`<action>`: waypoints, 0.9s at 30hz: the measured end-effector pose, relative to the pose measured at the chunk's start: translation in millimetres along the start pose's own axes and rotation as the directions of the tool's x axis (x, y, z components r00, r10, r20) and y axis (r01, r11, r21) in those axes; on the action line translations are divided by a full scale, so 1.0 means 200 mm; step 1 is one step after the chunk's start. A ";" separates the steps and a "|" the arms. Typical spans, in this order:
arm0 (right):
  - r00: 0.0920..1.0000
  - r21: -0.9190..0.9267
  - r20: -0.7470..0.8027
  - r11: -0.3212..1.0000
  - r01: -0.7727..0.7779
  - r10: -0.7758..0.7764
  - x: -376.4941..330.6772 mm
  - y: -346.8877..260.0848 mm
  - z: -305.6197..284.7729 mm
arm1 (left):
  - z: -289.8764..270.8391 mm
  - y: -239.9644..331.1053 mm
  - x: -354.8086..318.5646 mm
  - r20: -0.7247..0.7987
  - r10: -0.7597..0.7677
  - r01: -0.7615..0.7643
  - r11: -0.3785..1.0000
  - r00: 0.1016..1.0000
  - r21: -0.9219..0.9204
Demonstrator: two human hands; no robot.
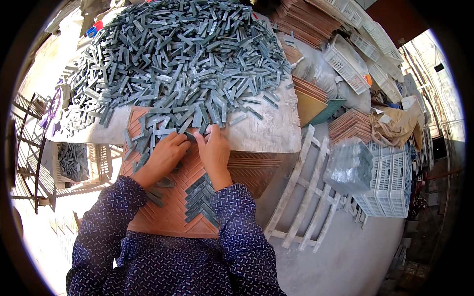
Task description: The person arranges small rectangular tiles by hand on a wooden board, forming a herringbone pattern. The person picks tiles from a nearby pile and places them one by one into the pattern, adjusting positions as needed.
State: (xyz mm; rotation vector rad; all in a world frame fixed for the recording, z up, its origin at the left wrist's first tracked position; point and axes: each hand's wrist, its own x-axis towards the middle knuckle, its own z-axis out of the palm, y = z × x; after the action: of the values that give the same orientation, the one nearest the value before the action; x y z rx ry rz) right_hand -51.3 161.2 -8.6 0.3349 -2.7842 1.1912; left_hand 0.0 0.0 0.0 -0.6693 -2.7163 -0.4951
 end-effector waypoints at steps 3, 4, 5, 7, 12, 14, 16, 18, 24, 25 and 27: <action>0.994 -0.078 -0.109 0.997 -0.024 0.015 0.05 -0.05 0.02 | -0.02 -0.02 0.04 0.021 0.007 -0.007 1.000 1.000 -0.008; 0.995 -0.087 -0.098 0.996 -0.037 0.028 0.05 -0.07 0.01 | -0.03 -0.01 0.04 0.029 0.001 0.000 1.000 1.000 -0.006; 0.995 -0.095 -0.090 0.994 -0.049 0.040 0.04 -0.07 0.00 | -0.02 0.00 0.05 0.037 -0.004 0.004 1.000 0.999 -0.004; 0.998 -0.014 -0.016 0.998 -0.058 0.058 -0.01 -0.04 -0.06 | -0.03 0.02 0.05 -0.040 0.057 -0.060 0.997 0.998 -0.056; 0.996 0.028 0.081 0.999 -0.033 0.031 -0.27 0.04 -0.29 | -0.08 0.26 -0.04 -0.055 -0.032 0.018 0.969 0.998 -0.245; 0.995 0.042 0.080 0.997 -0.059 0.056 -0.37 0.07 -0.32 | -0.02 0.31 -0.13 0.024 -0.132 0.134 0.964 0.991 -0.229; 0.997 -0.012 0.071 1.000 0.004 -0.003 -0.44 0.08 -0.35 | 0.03 0.35 -0.18 0.064 -0.211 0.220 0.954 0.975 -0.202; 0.996 -0.026 0.088 1.000 0.017 -0.014 -0.48 0.07 -0.36 | 0.04 0.36 -0.20 0.042 -0.252 0.255 0.944 0.967 -0.207; 0.998 0.021 0.029 0.999 0.047 -0.047 -0.52 0.09 -0.36 | 0.03 0.38 -0.27 0.026 -0.269 0.268 0.934 0.963 -0.237; 0.998 0.019 0.015 0.998 0.064 -0.064 -0.52 0.09 -0.36 | 0.02 0.39 -0.27 0.044 -0.274 0.276 0.933 0.961 -0.232; 0.995 0.010 -0.011 0.995 0.101 -0.100 -0.51 0.09 -0.36 | 0.02 0.40 -0.28 0.059 -0.279 0.285 0.932 0.959 -0.223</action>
State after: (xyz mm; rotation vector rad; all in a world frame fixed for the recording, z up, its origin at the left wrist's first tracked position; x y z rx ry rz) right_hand 44.4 241.0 10.9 0.4621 -2.7170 1.1823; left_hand 85.0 45.7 -2.5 -0.3372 -2.8202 -0.8860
